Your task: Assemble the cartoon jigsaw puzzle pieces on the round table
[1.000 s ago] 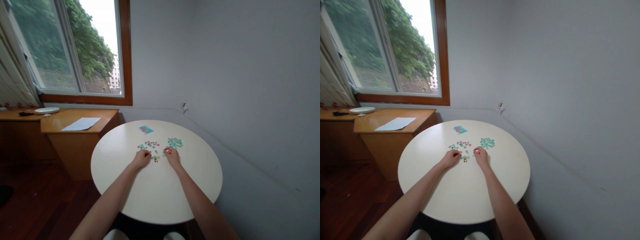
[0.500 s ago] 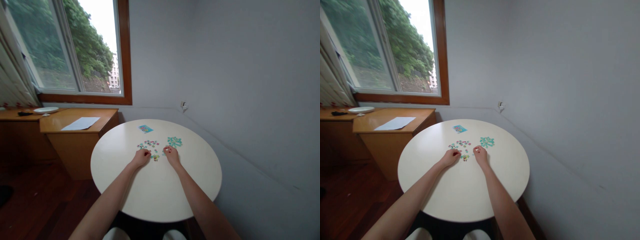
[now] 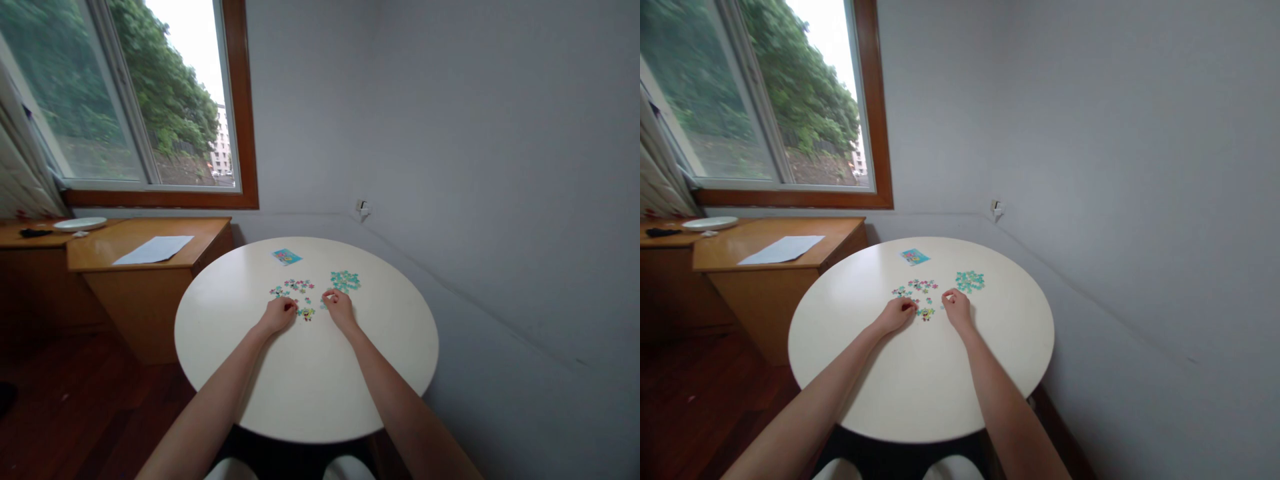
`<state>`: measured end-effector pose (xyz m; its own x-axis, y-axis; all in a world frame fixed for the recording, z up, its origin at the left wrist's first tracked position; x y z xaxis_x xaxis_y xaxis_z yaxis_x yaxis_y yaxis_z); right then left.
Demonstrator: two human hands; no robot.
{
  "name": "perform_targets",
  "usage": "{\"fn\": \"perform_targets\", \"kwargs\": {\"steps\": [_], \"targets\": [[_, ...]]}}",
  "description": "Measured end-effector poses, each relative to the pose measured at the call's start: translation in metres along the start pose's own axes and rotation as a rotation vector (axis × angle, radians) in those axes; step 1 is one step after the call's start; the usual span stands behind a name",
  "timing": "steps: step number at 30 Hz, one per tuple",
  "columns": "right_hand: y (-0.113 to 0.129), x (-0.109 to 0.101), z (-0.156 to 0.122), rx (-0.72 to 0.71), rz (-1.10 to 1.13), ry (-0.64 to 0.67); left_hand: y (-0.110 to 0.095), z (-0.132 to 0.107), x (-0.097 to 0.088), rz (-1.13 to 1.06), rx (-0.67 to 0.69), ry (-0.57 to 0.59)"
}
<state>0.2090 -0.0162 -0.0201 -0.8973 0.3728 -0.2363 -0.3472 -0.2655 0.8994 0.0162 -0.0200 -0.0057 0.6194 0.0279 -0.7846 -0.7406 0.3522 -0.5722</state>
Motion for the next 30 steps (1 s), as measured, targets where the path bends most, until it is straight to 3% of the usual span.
{"fn": "perform_targets", "kwargs": {"steps": [30], "targets": [[0.0014, 0.0005, -0.0007, -0.002, -0.008, 0.028, 0.0010, 0.0011, 0.0002, 0.003, -0.001, 0.004]]}}
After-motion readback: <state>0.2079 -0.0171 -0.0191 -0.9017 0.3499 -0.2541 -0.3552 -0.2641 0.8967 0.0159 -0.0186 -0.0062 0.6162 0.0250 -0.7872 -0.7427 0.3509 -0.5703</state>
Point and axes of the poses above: each hand's wrist, its own z-axis towards the middle knuckle, its own x-axis out of the palm, y = z × x, the point moved 2 cm from there along z, towards the middle knuckle, and after that the axes turned 2 degrees about -y, right-handed, at the moved point
